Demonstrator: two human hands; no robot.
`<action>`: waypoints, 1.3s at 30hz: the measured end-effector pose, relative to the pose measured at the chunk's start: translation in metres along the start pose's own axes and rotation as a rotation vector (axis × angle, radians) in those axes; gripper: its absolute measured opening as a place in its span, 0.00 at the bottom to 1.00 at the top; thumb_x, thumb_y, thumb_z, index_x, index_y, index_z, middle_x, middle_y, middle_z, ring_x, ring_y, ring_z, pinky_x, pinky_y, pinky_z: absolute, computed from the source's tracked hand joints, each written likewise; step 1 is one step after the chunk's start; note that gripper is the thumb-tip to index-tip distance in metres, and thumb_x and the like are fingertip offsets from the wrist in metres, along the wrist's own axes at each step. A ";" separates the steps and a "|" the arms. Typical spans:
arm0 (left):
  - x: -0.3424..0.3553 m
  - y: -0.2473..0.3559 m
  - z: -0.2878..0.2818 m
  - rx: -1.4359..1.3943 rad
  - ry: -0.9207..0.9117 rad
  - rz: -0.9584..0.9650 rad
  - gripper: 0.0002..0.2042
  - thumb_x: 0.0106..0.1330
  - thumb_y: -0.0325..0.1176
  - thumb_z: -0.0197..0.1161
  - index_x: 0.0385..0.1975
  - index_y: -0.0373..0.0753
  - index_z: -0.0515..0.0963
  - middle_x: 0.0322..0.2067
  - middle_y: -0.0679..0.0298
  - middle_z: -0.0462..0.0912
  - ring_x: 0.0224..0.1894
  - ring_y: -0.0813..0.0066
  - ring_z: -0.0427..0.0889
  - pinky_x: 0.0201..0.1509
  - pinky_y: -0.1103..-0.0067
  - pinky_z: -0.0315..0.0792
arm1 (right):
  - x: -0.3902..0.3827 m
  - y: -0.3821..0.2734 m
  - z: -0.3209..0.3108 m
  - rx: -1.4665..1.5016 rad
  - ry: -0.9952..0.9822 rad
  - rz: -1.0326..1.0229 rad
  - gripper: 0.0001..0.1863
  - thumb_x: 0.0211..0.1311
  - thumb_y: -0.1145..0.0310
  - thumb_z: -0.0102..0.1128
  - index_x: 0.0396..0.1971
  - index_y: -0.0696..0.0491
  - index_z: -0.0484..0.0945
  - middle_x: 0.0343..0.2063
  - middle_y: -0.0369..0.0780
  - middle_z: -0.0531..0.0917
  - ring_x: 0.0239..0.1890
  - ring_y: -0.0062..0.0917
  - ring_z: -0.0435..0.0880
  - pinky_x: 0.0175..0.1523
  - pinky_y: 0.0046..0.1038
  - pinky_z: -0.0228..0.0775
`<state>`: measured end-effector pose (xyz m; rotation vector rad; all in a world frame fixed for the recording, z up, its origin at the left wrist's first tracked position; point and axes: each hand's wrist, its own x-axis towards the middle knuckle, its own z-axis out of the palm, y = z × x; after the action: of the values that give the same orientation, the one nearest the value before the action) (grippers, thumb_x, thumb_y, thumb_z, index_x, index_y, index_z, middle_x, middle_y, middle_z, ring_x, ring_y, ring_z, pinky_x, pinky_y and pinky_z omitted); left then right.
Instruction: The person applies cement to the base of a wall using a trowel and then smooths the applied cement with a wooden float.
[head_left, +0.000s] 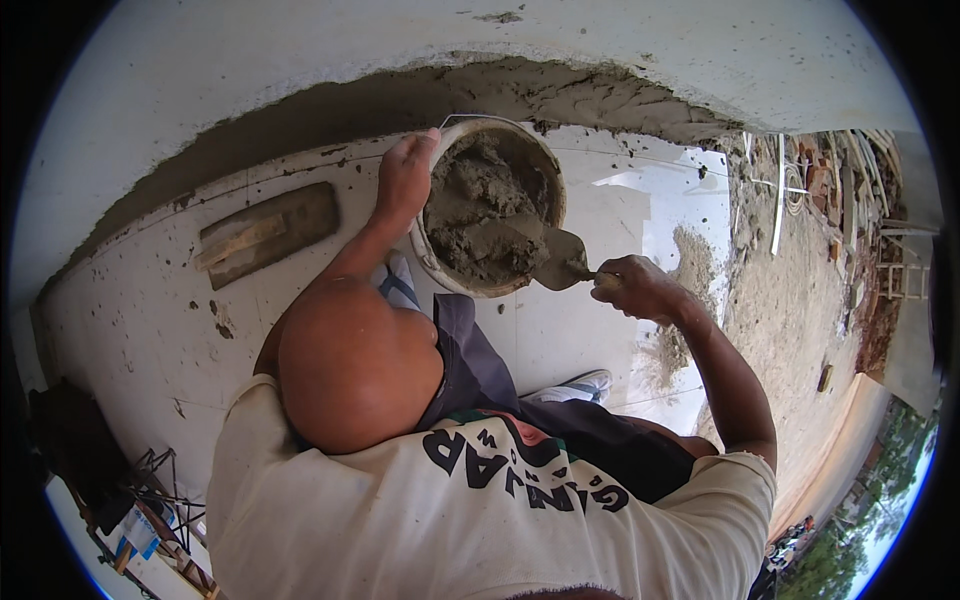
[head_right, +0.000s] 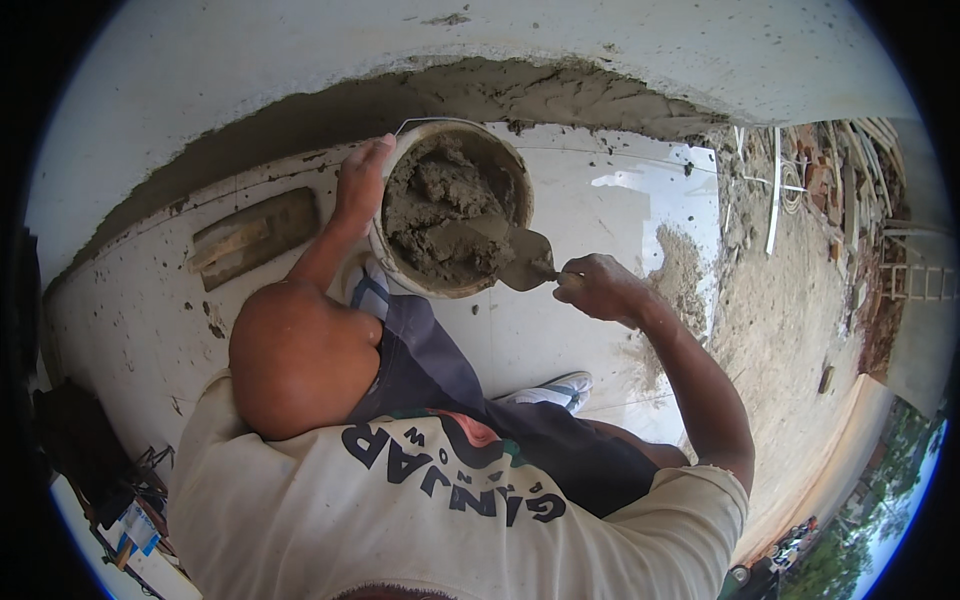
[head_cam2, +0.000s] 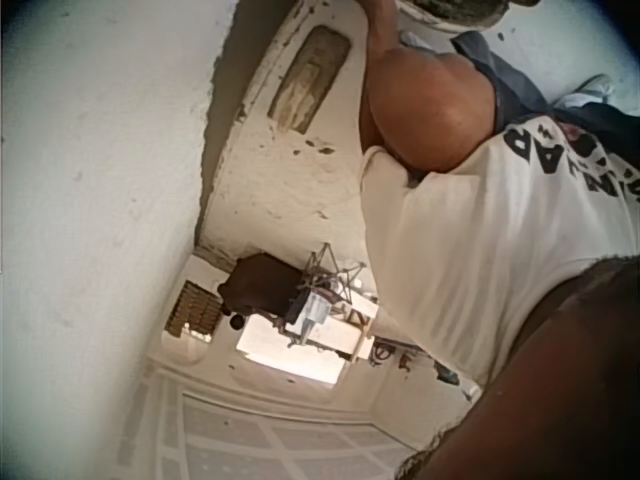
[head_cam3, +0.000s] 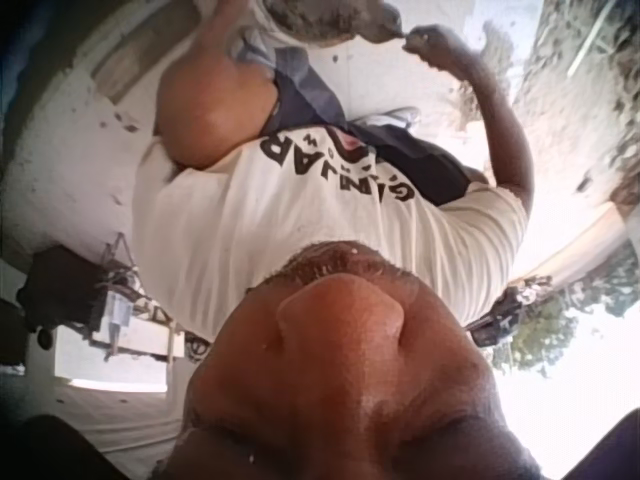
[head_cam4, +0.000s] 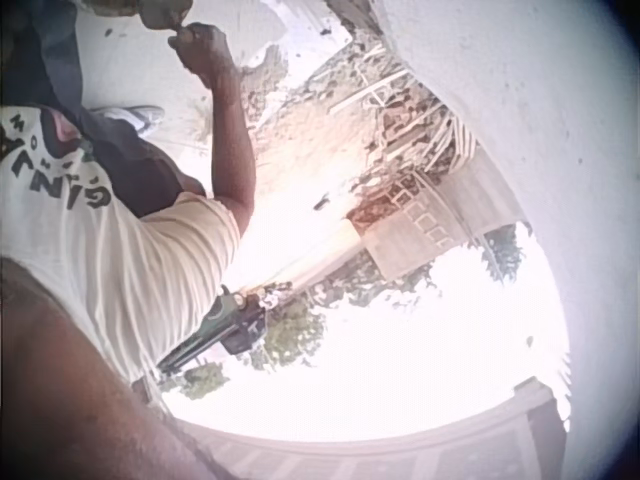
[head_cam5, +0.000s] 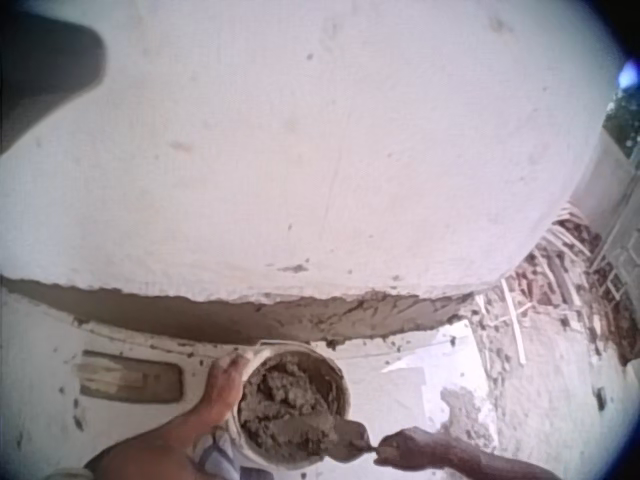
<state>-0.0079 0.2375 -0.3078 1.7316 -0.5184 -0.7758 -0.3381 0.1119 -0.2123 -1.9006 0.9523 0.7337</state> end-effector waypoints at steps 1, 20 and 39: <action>-0.001 -0.001 -0.001 0.026 -0.028 0.001 0.23 0.75 0.50 0.56 0.39 0.31 0.81 0.31 0.66 0.79 0.35 0.77 0.72 0.42 0.74 0.69 | 0.010 -0.008 0.007 0.055 -0.043 0.002 0.19 0.60 0.59 0.64 0.43 0.60 0.84 0.29 0.49 0.86 0.32 0.40 0.85 0.44 0.40 0.77; 0.012 -0.053 -0.066 -0.227 0.078 -0.305 0.29 0.75 0.50 0.54 0.62 0.29 0.72 0.56 0.53 0.79 0.56 0.64 0.79 0.63 0.70 0.70 | -0.009 0.037 0.025 0.270 0.153 -0.258 0.21 0.61 0.58 0.65 0.47 0.59 0.83 0.26 0.43 0.85 0.29 0.31 0.83 0.38 0.35 0.75; -0.001 -0.008 -0.037 -0.239 -0.021 -0.133 0.21 0.76 0.45 0.56 0.48 0.29 0.82 0.42 0.61 0.84 0.46 0.75 0.78 0.56 0.77 0.69 | -0.012 -0.017 0.005 -0.087 0.129 -0.208 0.18 0.59 0.61 0.69 0.45 0.56 0.84 0.27 0.48 0.86 0.28 0.39 0.87 0.40 0.40 0.78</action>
<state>0.0178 0.2650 -0.3091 1.5474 -0.3124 -0.9126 -0.3309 0.1260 -0.1977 -2.1074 0.7959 0.5424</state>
